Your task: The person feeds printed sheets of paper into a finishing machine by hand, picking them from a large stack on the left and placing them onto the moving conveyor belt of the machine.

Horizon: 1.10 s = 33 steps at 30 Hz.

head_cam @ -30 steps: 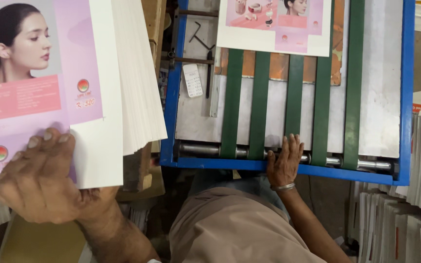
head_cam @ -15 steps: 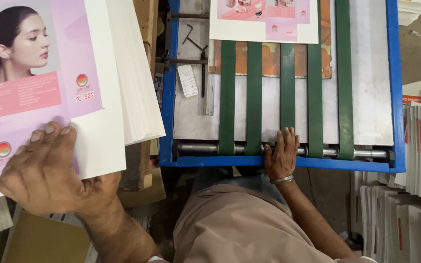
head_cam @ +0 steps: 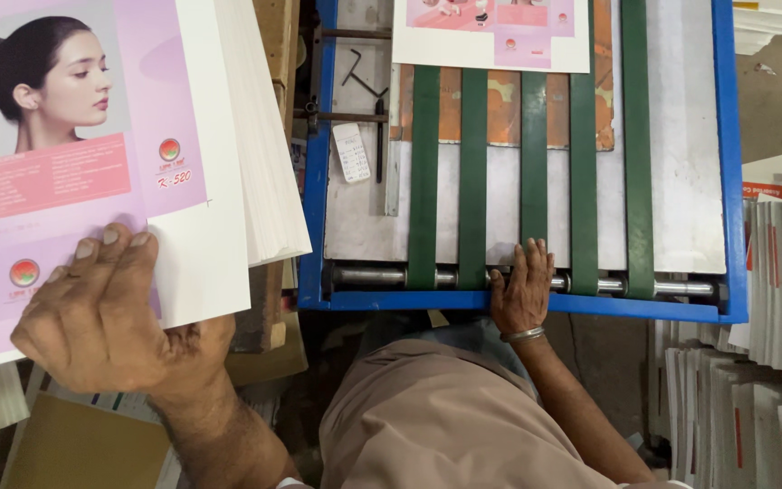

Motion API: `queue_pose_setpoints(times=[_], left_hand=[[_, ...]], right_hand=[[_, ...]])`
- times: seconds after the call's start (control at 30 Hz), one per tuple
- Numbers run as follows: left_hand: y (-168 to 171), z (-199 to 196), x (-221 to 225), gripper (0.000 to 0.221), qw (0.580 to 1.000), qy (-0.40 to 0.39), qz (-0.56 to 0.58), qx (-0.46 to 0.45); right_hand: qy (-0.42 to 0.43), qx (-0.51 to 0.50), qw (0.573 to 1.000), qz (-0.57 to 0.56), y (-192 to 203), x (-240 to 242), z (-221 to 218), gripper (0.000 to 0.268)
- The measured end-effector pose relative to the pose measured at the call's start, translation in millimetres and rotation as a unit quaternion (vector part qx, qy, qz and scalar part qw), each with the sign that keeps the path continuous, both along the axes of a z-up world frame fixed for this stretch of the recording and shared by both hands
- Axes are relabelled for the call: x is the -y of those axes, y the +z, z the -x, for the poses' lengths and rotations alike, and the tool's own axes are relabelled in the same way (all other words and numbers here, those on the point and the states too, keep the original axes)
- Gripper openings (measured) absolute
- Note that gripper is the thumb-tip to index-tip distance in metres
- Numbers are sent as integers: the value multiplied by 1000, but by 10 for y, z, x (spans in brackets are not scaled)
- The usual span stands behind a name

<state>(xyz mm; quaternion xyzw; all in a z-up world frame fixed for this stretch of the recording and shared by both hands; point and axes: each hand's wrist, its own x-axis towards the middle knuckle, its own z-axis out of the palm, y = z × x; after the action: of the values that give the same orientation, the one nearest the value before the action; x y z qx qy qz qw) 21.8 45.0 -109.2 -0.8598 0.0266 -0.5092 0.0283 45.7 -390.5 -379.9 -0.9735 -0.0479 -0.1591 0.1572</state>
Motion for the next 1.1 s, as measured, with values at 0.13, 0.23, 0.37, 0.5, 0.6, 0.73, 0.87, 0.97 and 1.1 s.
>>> queue_pose_setpoints(times=[0.13,0.23,0.37,0.5,0.6,0.73,0.87,0.97,1.1], left_hand=[[23,11,-28,66,1000,-3,-3,-15],[27,44,-29,64,1000,0,-12,-28],[72,104,-1,63,999,6,-2,-53],[225,145,36,61,995,-4,1,-98],[361,253,81,52,989,5,-3,-147],[577,372,-17,42,973,-6,-28,-230],[863,369,-149,34,960,-48,47,-271],[1075,256,75,35,971,-69,58,-220],[1025,-46,851,40,953,-145,-27,-264]], right_hand=[[3,6,1000,-3,-13,-3,-28,57],[3,6,1000,-8,-23,7,-21,57],[3,-4,1000,-19,-10,28,-6,55],[6,6,999,-47,-8,33,-37,52],[3,21,995,-100,30,49,-32,47],[6,14,981,-194,271,-56,-178,44],[87,-130,906,-394,898,-362,-415,43],[256,-215,780,-528,1613,-688,-521,45],[476,-260,535,-648,2461,-1056,-389,46]])
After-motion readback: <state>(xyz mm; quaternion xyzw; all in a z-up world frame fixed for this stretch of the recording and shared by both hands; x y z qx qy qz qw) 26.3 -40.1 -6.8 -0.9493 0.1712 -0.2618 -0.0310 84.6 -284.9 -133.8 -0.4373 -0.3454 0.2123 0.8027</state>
